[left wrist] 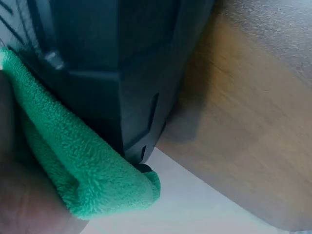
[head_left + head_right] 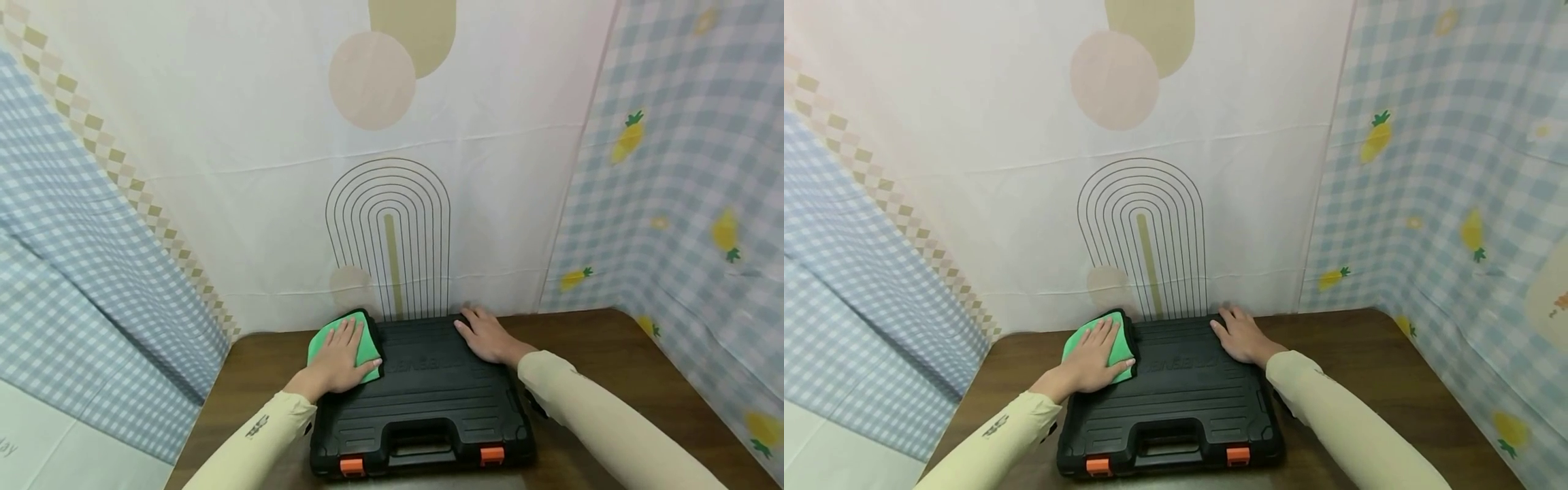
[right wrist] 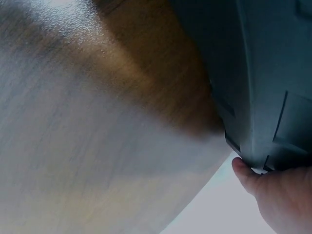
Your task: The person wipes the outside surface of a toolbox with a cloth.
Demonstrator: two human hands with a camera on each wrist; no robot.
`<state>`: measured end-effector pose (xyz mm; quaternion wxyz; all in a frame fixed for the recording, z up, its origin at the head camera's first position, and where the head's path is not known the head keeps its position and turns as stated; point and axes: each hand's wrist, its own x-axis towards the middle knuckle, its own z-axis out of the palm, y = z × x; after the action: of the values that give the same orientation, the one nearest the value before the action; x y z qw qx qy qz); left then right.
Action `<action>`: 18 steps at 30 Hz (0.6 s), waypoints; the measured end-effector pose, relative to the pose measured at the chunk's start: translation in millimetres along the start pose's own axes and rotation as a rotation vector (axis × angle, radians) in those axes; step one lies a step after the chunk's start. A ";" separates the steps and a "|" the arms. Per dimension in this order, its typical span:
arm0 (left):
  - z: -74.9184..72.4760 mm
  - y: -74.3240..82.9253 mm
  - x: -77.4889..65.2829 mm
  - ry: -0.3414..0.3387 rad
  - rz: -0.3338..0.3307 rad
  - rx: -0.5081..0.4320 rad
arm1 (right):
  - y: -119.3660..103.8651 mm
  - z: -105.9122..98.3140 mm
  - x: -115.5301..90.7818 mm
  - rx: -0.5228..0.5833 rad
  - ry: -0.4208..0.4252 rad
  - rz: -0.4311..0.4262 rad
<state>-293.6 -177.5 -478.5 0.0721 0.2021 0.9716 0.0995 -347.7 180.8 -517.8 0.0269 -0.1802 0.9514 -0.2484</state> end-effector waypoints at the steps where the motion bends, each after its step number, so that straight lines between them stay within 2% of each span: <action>1: 0.9 0.1 0.8 -0.002 -0.003 0.007 | 0.7 -0.3 -0.3 0.001 0.000 -0.007; 9: 4.8 1.4 3.5 -0.015 -0.005 0.019 | 6.6 -5.9 -0.3 0.033 -0.048 -0.030; 15: 0.5 12.0 3.3 -0.057 -0.018 0.029 | 8.7 -11.9 3.0 0.074 -0.111 -0.028; 18: 3.1 18.8 4.5 -0.082 -0.018 0.053 | 8.7 -14.8 4.5 0.106 -0.141 -0.015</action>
<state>-290.0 -158.2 -477.8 0.1073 0.1992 0.9719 0.0647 -356.8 193.2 -508.9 0.1011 -0.2027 0.9313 -0.2851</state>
